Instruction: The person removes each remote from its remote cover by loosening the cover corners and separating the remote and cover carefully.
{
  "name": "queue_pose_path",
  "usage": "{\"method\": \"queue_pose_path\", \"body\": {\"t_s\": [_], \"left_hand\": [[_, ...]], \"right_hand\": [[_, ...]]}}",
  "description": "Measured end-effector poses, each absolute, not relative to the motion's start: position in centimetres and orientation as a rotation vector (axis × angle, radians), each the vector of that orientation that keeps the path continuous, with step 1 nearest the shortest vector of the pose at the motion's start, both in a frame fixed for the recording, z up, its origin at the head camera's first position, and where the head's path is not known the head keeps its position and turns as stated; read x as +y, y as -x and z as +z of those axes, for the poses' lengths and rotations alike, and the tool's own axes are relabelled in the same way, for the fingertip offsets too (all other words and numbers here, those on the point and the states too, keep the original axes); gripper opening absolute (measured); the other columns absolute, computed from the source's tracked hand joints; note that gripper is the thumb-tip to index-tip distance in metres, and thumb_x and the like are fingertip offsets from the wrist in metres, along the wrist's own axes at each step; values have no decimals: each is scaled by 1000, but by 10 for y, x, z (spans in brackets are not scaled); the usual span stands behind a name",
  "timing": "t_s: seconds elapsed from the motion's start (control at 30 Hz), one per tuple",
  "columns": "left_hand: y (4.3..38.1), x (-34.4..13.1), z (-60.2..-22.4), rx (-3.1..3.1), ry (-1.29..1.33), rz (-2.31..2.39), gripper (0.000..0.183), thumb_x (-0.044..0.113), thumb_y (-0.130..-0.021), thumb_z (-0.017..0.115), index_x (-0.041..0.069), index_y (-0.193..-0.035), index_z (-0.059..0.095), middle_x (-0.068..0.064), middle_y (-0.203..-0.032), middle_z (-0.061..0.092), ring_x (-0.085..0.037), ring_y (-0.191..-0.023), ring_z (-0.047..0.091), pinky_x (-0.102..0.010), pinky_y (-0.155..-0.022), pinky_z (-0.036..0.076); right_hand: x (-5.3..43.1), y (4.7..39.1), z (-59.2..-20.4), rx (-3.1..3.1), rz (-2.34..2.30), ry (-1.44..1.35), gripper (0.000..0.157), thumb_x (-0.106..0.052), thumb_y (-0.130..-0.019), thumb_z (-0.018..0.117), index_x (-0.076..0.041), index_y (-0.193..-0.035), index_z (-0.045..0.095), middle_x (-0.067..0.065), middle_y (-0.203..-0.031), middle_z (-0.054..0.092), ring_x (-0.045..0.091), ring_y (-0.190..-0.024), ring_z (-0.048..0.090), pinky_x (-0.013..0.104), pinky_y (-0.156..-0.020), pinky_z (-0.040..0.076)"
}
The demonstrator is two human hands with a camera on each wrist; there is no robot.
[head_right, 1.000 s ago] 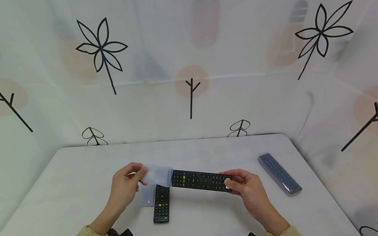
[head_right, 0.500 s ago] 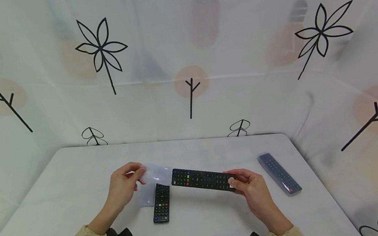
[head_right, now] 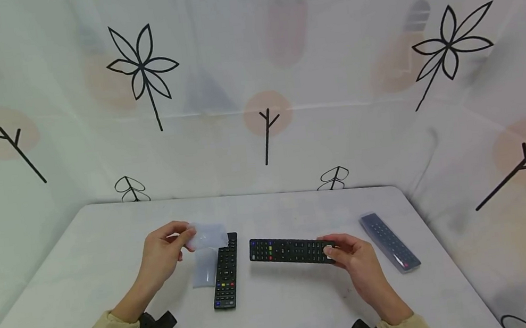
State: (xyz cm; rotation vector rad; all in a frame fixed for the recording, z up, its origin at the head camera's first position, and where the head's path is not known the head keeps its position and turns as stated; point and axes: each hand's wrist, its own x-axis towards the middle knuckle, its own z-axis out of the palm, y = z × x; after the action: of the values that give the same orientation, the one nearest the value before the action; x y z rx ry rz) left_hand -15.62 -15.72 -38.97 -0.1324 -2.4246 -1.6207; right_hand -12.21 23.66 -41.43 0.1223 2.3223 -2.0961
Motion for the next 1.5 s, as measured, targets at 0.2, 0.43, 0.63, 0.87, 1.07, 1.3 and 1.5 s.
{"method": "queue_pose_path", "body": {"t_s": [0.2,0.43,0.63,0.87,1.07,1.3,1.5], "left_hand": [[156,-154,-389,-2491,186,-1599,12,13,-91,74,14,-103,73,-1,-94,69,-20,-67,67,-31,-52,52],[156,-151,-388,-2552,299,-1506,23,7,-87,76,11,-109,72,-2,-98,68,-20,-77,69,-29,-57,55],[154,-147,-386,-2564,424,-1414,25,5,-86,77,12,-109,73,2,-95,67,-12,-77,66,-26,-60,55],[156,-142,-386,-2560,553,-1368,22,5,-88,75,13,-108,74,8,-94,65,-12,-86,63,-25,-64,55],[156,-133,-389,-2564,609,-1360,20,8,-89,74,16,-108,74,13,-93,64,-10,-90,61,-26,-66,54],[159,-123,-398,-2583,788,-1430,22,11,-91,73,18,-112,73,13,-95,62,-11,-89,59,-26,-66,51],[162,-119,-402,-2645,951,-1424,22,13,-94,70,16,-116,71,13,-97,61,-10,-91,58,-28,-70,49]], "right_hand": [[238,121,-415,2328,-2128,-78,38,-5,-91,71,11,-124,60,-3,-114,69,11,-99,66,27,-80,56],[237,121,-416,2382,-2092,-147,35,-9,-91,73,0,-122,62,-2,-116,64,10,-100,63,26,-79,55],[236,123,-416,2381,-2103,-186,34,-9,-89,75,5,-117,59,-6,-108,67,14,-100,63,27,-78,55],[235,125,-422,2347,-2116,-219,38,-9,-89,75,8,-121,63,-6,-106,71,9,-100,65,26,-80,56],[232,128,-426,2330,-2095,-229,43,-7,-89,74,11,-126,59,-3,-107,73,8,-98,67,27,-81,56],[230,133,-430,2320,-2046,-252,44,-8,-90,72,9,-128,59,4,-116,71,8,-99,67,27,-81,55],[229,136,-432,2327,-1993,-256,42,-9,-92,70,7,-130,59,9,-124,68,6,-100,66,26,-82,55]]}}
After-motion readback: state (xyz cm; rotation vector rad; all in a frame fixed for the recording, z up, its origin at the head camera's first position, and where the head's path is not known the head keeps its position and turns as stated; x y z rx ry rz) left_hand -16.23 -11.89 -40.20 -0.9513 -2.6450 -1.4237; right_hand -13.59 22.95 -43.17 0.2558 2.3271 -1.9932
